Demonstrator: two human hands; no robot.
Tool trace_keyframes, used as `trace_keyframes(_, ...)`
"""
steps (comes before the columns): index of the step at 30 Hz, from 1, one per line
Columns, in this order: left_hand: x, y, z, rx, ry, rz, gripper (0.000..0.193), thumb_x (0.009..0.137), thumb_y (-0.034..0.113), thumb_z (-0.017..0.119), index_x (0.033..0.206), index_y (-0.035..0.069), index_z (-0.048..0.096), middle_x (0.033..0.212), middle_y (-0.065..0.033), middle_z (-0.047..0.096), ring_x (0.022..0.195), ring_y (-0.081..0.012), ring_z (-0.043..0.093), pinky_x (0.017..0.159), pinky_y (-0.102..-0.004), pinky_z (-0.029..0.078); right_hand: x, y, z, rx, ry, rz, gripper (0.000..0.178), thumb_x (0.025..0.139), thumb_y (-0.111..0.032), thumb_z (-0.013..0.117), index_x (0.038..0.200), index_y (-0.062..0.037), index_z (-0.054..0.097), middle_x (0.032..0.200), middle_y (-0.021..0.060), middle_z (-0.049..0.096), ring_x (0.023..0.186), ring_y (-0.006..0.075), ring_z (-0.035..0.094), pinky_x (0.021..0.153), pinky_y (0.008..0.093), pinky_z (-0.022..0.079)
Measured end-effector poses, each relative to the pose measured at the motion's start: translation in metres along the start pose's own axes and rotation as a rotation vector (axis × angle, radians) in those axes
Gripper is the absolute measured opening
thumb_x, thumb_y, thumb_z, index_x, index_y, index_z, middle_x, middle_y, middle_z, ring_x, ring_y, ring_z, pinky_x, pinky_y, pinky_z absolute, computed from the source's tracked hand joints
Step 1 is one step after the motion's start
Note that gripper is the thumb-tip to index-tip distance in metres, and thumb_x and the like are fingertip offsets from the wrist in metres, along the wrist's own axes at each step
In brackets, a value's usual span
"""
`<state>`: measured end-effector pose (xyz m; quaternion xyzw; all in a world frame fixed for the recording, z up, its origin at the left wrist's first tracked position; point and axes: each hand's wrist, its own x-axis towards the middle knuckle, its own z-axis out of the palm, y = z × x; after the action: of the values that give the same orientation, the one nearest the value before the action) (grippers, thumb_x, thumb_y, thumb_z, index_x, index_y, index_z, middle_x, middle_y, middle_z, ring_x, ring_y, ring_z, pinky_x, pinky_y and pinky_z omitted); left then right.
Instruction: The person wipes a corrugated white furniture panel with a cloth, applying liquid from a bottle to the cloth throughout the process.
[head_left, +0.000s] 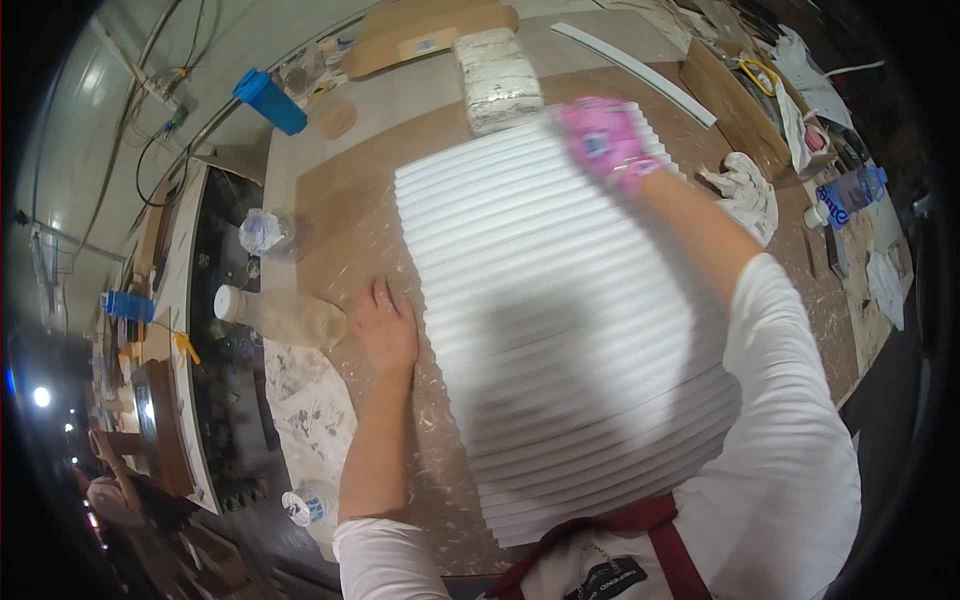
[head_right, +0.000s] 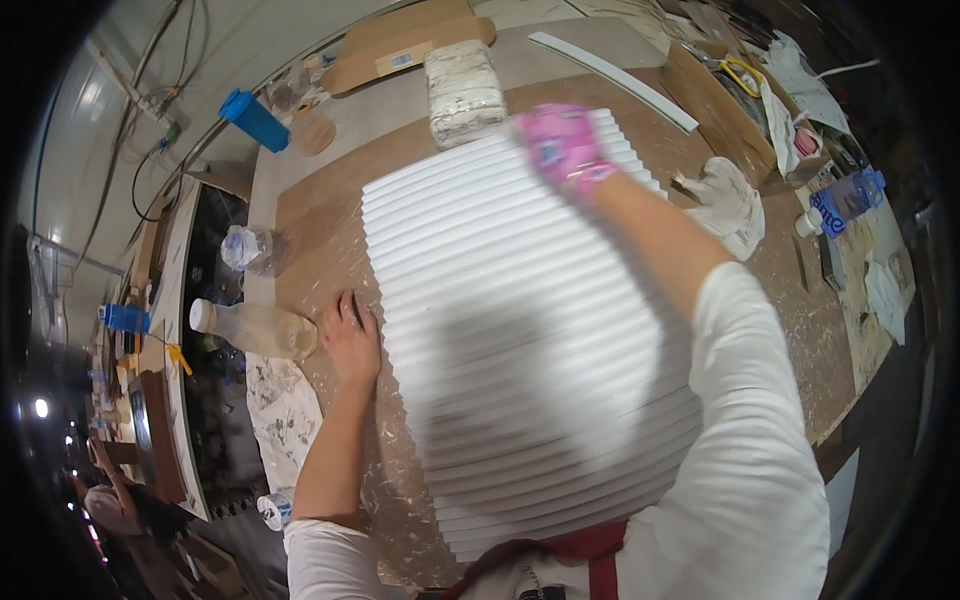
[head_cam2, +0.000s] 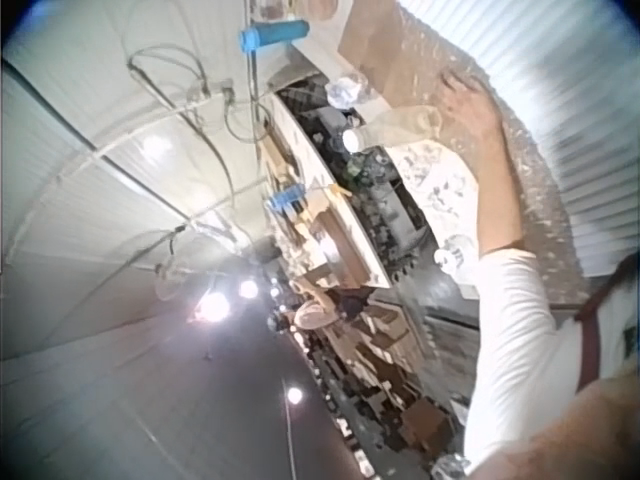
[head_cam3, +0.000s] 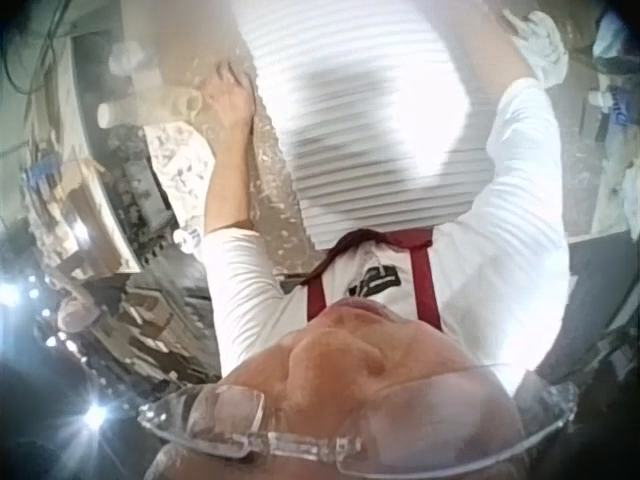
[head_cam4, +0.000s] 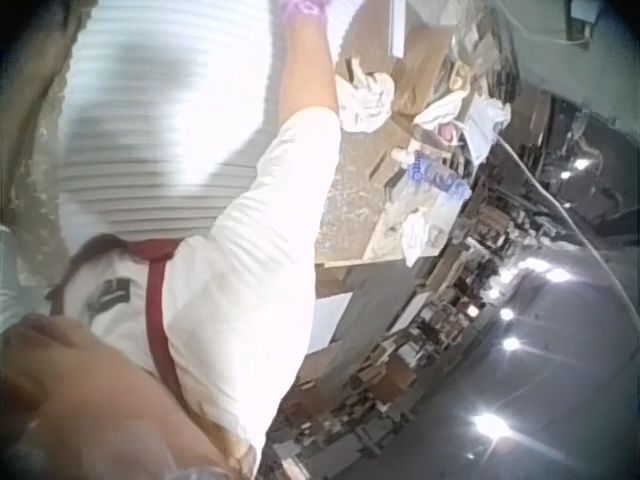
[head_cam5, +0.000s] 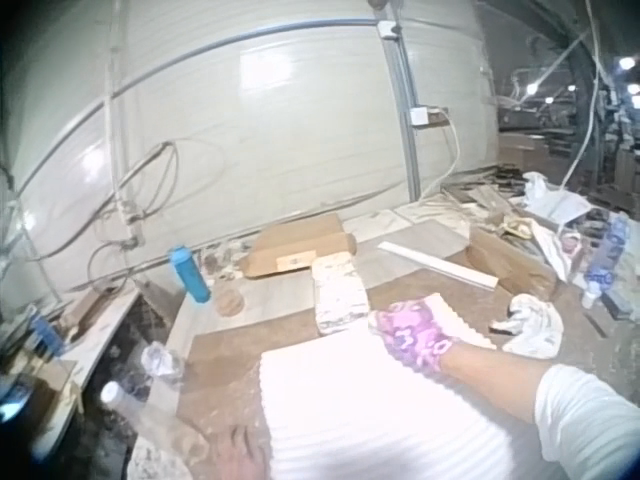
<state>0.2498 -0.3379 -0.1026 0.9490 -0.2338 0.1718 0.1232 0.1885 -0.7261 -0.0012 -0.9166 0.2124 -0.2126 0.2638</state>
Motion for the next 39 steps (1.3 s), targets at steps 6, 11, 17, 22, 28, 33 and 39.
trace_keyframes(6,-0.002,-0.011,-0.002,-0.072,-0.049,-0.049,0.046,0.091,0.024,0.054,0.133,0.006,0.050,0.141,-0.0141,0.046,0.131,-0.0322,0.042,0.107,-0.0477,0.030,-0.013,-0.128,0.121,-0.138,-0.253,-0.301,0.041,0.099,-0.042,0.041,0.101,-0.0112,0.068,0.105,0.0196,0.064,0.101,0.0354,0.060,0.094,0.0402,0.045)
trace_keyframes(11,-0.003,-0.008,-0.005,-0.046,-0.096,-0.124,0.044,0.094,0.026,0.051,0.135,0.010,0.049,0.142,-0.0125,0.045,0.131,-0.0309,0.041,0.108,-0.0460,0.029,0.020,-0.023,0.086,0.243,-0.009,-0.225,0.028,0.092,-0.030,0.054,0.089,-0.0080,0.071,0.087,0.0149,0.069,0.080,0.0285,0.065,0.074,0.0388,0.052)
trace_keyframes(17,0.000,-0.001,-0.002,-0.017,-0.085,-0.058,0.045,0.092,0.024,0.053,0.134,0.009,0.049,0.140,-0.0124,0.046,0.130,-0.0313,0.042,0.107,-0.0467,0.029,0.012,-0.071,0.074,0.004,-0.154,-0.231,0.016,0.088,-0.028,0.054,0.091,-0.0142,0.062,0.090,0.0094,0.066,0.087,0.0306,0.066,0.072,0.0428,0.052)
trace_keyframes(22,-0.004,-0.016,0.002,-0.065,-0.076,-0.079,0.048,0.090,0.025,0.056,0.135,0.009,0.049,0.141,-0.0125,0.045,0.129,-0.0308,0.043,0.106,-0.0479,0.030,0.026,-0.024,0.098,-0.256,0.174,-0.429,0.019,0.089,-0.030,0.057,0.086,-0.0149,0.069,0.075,0.0103,0.065,0.074,0.0261,0.065,0.071,0.0383,0.052)
trace_keyframes(28,-0.001,-0.005,0.005,-0.023,-0.025,-0.016,0.047,0.090,0.025,0.057,0.132,0.007,0.052,0.140,-0.0141,0.046,0.127,-0.0331,0.044,0.105,-0.0487,0.033,0.018,0.100,-0.042,-0.762,0.141,-0.064,0.035,0.096,-0.033,0.042,0.093,-0.0210,0.074,0.085,0.0089,0.070,0.075,0.0297,0.068,0.068,0.0415,0.055)
trace_keyframes(33,0.000,-0.020,0.012,-0.030,-0.003,0.056,0.045,0.090,0.023,0.057,0.130,0.004,0.052,0.137,-0.0169,0.048,0.124,-0.0357,0.046,0.104,-0.0470,0.037,0.013,0.018,0.021,-0.620,0.068,-0.529,0.018,0.088,-0.022,0.055,0.095,-0.0133,0.068,0.088,0.0113,0.068,0.084,0.0309,0.067,0.073,0.0434,0.053)
trace_keyframes(39,0.004,-0.023,0.008,-0.041,0.001,0.086,0.041,0.090,0.019,0.055,0.128,0.003,0.053,0.132,-0.0185,0.050,0.120,-0.0371,0.048,0.101,-0.0467,0.039,0.021,0.060,0.023,-0.329,-0.027,-0.274,0.028,0.094,-0.034,0.053,0.102,-0.0153,0.071,0.098,0.0108,0.069,0.096,0.0299,0.065,0.093,0.0354,0.050)
